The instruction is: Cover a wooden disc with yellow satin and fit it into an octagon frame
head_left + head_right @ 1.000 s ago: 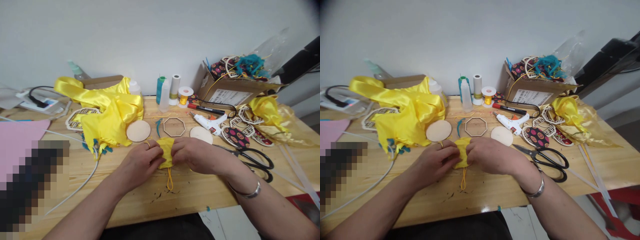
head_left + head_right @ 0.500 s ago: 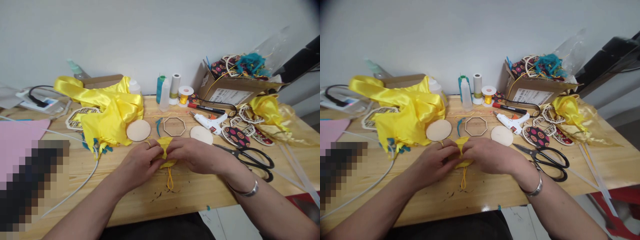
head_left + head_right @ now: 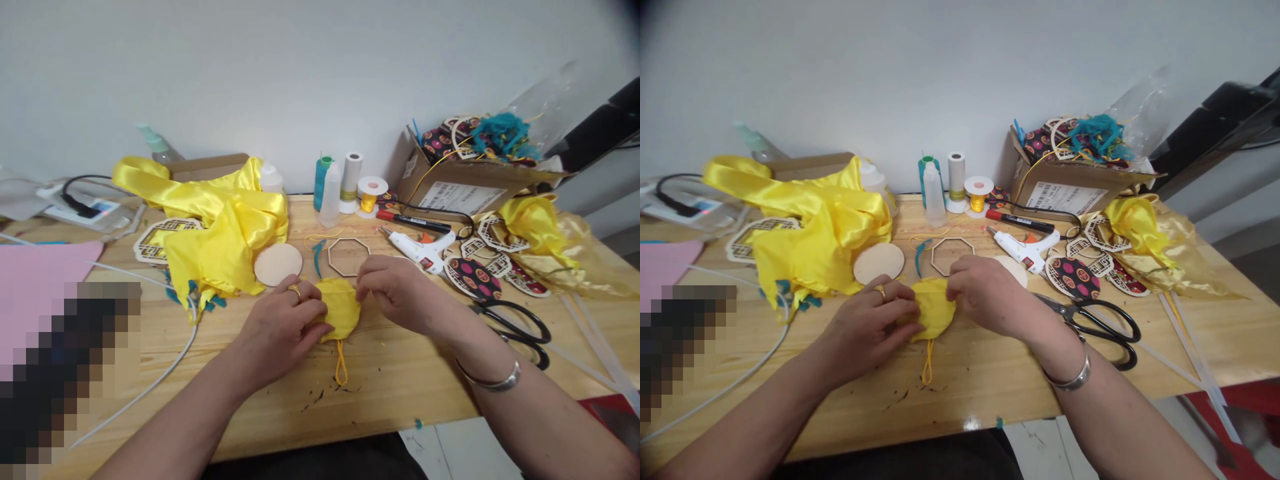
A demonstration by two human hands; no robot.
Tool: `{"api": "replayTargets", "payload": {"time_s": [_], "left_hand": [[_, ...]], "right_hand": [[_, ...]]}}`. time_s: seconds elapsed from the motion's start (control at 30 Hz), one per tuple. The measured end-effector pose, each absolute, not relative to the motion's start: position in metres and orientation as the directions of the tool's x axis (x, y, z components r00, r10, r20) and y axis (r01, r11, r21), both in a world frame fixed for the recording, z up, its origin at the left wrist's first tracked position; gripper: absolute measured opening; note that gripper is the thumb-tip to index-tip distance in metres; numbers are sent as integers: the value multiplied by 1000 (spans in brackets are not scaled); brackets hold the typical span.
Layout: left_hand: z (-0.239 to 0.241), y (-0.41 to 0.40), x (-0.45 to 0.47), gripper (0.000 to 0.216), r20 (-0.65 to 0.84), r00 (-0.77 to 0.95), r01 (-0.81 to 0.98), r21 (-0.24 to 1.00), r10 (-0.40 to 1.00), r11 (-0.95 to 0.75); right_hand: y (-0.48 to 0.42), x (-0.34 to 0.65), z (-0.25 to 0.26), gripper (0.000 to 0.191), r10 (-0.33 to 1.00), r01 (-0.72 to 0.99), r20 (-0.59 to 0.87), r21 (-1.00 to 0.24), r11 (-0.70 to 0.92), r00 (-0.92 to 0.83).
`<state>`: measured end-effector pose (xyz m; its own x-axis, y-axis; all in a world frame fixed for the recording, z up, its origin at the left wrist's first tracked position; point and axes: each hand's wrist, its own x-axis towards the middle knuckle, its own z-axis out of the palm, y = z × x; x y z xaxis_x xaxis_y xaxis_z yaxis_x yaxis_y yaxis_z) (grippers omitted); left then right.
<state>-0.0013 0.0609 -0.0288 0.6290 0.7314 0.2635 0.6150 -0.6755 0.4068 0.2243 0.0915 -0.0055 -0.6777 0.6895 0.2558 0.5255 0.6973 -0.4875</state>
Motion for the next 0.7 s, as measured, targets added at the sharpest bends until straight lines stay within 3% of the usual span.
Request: {"api": "replayTargets", "payload": {"time_s": [0.1,0.23,0.4,0.57,0.7], "left_hand": [[-26,61,-2,8,311,627,628,340,714,-700],[-25,61,-2,7,326,611,645,322,721,-693],[-25,61,-2,13,295,578,691,320,761,-649],[-25,61,-3,19,272,530,743,309,803,-594],[-26,61,-3,16,395,405,781,320,825,-537]], "right_hand": [[92,218,-17,37,615,420,348,-493,762,-708],[89,209,-24,35,547,403,265,-444,800,-794],[87,209,-21,31,563,449,202,-418,790,-802],[93,216,-22,28,605,498,242,-383,778,-759],[96,218,-23,32,629,497,328,-404,768,-705]]}}
